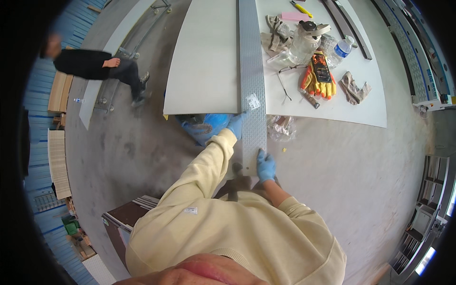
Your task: The person places a large brown panel onto a gray cabinet frame, then repeatedly picks up and positions several long trim strips along the panel edges. The person aligns each strip by hand and adjusts its position multiple times before moving to the next strip.
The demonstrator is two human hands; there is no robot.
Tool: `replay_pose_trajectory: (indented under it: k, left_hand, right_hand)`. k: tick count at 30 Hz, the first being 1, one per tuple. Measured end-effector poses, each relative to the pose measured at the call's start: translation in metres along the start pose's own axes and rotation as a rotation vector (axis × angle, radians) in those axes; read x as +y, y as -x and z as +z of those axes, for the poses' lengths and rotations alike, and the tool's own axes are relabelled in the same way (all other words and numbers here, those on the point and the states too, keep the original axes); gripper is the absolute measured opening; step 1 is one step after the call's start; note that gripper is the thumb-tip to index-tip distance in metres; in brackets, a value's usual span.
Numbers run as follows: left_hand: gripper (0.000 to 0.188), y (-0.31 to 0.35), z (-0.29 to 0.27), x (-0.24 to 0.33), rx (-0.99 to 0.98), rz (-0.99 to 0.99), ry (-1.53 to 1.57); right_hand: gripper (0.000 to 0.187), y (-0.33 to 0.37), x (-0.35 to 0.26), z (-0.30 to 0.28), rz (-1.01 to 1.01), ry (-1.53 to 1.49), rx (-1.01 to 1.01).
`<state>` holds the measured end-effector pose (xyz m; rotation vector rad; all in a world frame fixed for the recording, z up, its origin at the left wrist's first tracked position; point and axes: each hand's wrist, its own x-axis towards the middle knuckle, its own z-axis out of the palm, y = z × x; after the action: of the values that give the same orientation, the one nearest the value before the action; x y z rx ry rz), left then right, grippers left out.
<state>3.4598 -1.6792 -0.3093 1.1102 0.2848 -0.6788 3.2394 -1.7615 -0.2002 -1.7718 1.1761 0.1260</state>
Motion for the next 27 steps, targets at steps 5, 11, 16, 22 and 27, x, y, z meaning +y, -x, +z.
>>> replay_pose_trajectory:
  k: [5,11,16,22,27]
  left_hand:
    - [0.048,0.043,0.045,0.027,0.009,0.042,-0.311]
    - [0.036,0.115,0.078,0.063,-0.007,0.043,-0.038]
    - [0.042,0.171,0.074,0.059,0.158,0.288,0.005]
    - [0.033,0.279,0.045,0.093,0.460,0.480,0.156]
    - [0.033,0.367,-0.041,0.138,0.551,0.414,0.255]
  right_hand:
    - [0.064,0.002,0.002,-0.029,-0.050,-0.010,-0.023]
    - [0.051,0.009,0.007,-0.057,-0.198,0.088,-0.058]
    - [0.046,0.001,0.023,-0.069,-0.416,0.007,-0.242]
    - [0.045,-0.007,0.009,-0.052,-0.825,0.156,-0.398]
    - [0.044,0.015,-0.063,0.007,-1.047,0.337,-0.655]
